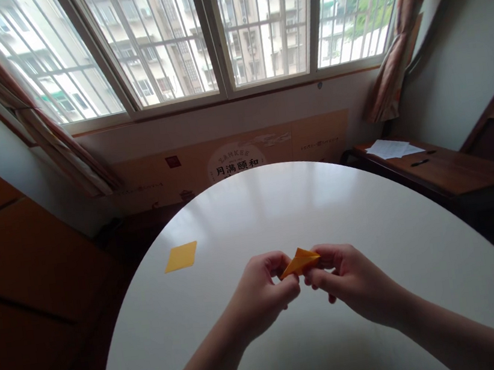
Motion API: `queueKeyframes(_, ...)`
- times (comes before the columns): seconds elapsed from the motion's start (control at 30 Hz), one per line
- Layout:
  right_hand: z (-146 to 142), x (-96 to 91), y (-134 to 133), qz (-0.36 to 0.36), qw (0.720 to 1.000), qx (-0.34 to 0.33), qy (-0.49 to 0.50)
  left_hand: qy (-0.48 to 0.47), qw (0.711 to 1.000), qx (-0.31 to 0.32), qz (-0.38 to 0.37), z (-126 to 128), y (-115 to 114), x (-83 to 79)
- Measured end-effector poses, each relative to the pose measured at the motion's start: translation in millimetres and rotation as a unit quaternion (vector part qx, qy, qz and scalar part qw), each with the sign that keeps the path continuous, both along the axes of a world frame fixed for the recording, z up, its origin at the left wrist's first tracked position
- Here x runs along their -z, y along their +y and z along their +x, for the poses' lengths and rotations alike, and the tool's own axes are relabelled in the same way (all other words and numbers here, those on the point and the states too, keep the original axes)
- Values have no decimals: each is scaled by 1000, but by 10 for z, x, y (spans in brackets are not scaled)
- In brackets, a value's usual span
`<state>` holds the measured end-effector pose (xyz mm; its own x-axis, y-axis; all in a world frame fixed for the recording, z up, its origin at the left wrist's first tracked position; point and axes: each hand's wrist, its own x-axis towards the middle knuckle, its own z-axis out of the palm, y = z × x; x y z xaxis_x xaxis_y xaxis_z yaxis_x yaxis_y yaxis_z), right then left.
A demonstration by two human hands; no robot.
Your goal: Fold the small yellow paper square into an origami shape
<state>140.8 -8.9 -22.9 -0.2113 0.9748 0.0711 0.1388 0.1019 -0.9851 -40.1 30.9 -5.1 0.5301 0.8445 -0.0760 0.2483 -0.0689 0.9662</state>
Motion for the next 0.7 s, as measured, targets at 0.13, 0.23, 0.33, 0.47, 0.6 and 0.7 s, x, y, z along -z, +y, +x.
queueKeyframes(0.13, 14, 15, 17, 1, 1000, -1, 8, -21, 1000, -7, -10, -3, 25, 13)
queueKeyframes(0.23, 11, 20, 28, 0, 1000, 1, 19, -31, 999, -16, -16, -16, 35, 31)
queueKeyframes(0.33, 6, 15, 26, 4, 1000, 11, 21, -32, 999, -23, -18, -28, 35, 46)
queueKeyframes(0.47, 10, 19, 30, 3, 999, 26, 26, -26, 999, -26, -19, -31, 32, 48)
queueKeyframes(0.6, 34, 45, 66, -9, 998, 49, 44, -25, 999, -45, -16, -48, 38, 38)
queueKeyframes(0.7, 52, 53, 90, -19, 996, 68, 55, -34, 998, -49, -12, -69, 44, 36)
